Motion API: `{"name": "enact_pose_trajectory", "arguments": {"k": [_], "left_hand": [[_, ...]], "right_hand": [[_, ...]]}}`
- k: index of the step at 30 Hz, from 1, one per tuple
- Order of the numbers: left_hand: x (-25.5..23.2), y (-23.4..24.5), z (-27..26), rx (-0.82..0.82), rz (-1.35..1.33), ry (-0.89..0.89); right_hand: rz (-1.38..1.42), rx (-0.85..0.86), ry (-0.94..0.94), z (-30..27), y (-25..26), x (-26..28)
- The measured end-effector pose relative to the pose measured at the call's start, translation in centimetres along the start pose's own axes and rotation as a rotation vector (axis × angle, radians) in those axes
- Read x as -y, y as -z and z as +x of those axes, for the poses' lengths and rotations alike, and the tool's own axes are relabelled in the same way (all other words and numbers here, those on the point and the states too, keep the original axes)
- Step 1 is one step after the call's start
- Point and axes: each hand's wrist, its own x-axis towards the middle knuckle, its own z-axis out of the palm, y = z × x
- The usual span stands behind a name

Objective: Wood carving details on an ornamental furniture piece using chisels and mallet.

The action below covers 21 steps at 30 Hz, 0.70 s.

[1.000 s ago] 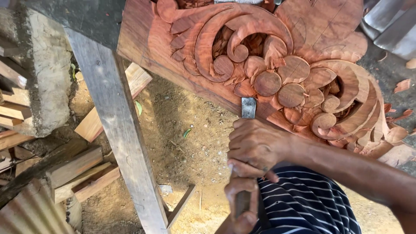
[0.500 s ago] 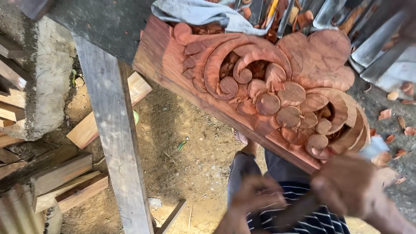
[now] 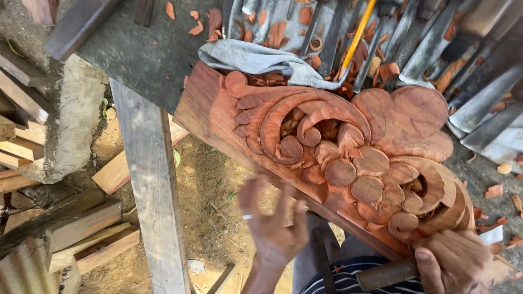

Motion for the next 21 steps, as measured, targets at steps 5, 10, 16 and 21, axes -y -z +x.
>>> {"name": "enact_pose_trajectory", "arguments": {"k": [5, 10, 16, 21], "left_hand": [[-1.2, -1.0, 1.4, 0.269, -0.001, -0.091], [-1.5, -0.9, 3.2, 0.343, 0.026, -0.181], [-2.2, -0.5, 5.3, 0.54, 0.093, -0.323], [2.1, -1.5, 4.5, 0.643, 0.125, -0.295]], "right_hand": [[0.02, -0.044, -0.013, 0.3, -0.2, 0.5], [0.03, -0.032, 0.0, 0.5, -0.3, 0.2], [0.047, -0.072, 0.115, 2.2, 0.3, 1.3], [0.055, -0.099, 0.146, 2.3, 0.3, 1.4]]}}
